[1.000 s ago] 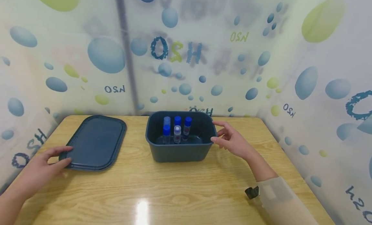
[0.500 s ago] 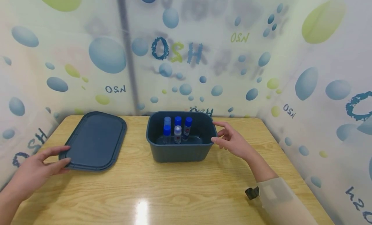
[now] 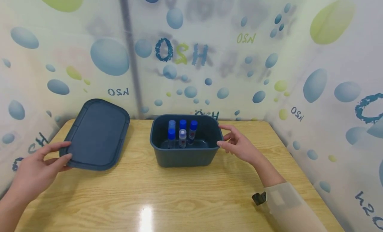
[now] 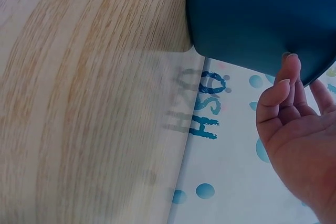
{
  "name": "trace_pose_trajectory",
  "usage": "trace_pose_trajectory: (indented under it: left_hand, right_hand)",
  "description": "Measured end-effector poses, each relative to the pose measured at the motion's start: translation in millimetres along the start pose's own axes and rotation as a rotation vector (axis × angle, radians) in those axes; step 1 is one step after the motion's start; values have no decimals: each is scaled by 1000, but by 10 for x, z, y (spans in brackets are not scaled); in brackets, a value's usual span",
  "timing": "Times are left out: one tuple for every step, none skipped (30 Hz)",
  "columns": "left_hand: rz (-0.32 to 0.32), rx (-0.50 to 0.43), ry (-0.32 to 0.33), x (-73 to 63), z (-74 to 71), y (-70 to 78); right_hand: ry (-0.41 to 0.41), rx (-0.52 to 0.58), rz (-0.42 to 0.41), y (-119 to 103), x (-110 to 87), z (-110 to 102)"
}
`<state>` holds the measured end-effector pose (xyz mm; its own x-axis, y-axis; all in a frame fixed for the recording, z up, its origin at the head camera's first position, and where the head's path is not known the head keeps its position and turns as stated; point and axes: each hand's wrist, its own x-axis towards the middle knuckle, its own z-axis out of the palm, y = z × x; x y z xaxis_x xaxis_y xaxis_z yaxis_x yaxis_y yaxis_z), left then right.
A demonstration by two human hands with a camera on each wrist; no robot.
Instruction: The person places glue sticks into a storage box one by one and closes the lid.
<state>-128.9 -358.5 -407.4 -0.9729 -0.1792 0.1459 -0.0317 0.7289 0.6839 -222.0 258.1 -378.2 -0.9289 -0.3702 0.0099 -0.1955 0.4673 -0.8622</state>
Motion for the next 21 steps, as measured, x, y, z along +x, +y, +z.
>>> trace_pose_trajectory:
  left_hand:
    - [9, 2, 22, -3, 2, 30]
    - [15, 10, 41, -4, 4, 54]
    - [17, 16, 57, -4, 1, 81]
    - [23, 22, 74, -10, -4, 109]
    - [29, 19, 91, -17, -8, 138]
    - [29, 27, 108, -24, -14, 168]
    - [30, 29, 124, -31, -20, 203]
    - [35, 33, 143, -37, -22, 237]
    - [42, 28, 160, -43, -26, 272]
    - [51, 25, 176, -47, -30, 307]
    - [57, 24, 190, -49, -35, 342]
    - [69, 30, 208, -51, -40, 374]
    - [83, 28, 225, -53, -41, 405]
    - [96, 35, 238, -56, -45, 436]
    - [109, 44, 248, -57, -50, 466]
    - [125, 52, 258, -58, -56, 498]
    - [139, 59, 263, -58, -61, 533]
    - [158, 70, 268, -55, -62, 566]
    - [173, 78, 267, -51, -66, 602]
    - [195, 83, 264, -44, -71, 639]
    - [214, 84, 263, -34, -76, 674]
  right_hand:
    - [0, -2, -1, 2, 1, -1]
    - [-1, -2, -2, 1, 1, -1]
    - [-2, 0, -3, 3, 2, -1]
    - [-3, 2, -3, 5, 3, 0]
    - [-4, 4, -2, 6, 5, 1]
    - [-5, 7, -2, 7, 6, 2]
    - [-6, 9, -2, 9, 9, 3]
    - [-7, 10, -2, 11, 11, 4]
    - [-8, 12, -2, 14, 13, 4]
    - [-9, 13, -1, 17, 15, 4]
    - [-9, 12, -2, 20, 17, 4]
    - [-9, 12, -3, 24, 18, 2]
    - [-9, 11, -4, 28, 18, 1]
    - [-9, 12, -4, 31, 18, 2]
    - [-9, 11, -4, 34, 18, 1]
    - [-9, 10, -5, 37, 19, 1]
    - [-9, 11, -5, 39, 19, 1]
    - [-9, 12, -5, 41, 18, 1]
    - [-9, 12, -5, 42, 18, 1]
    - [-9, 14, -6, 43, 17, 1]
    - [-8, 13, -6, 44, 17, -1]
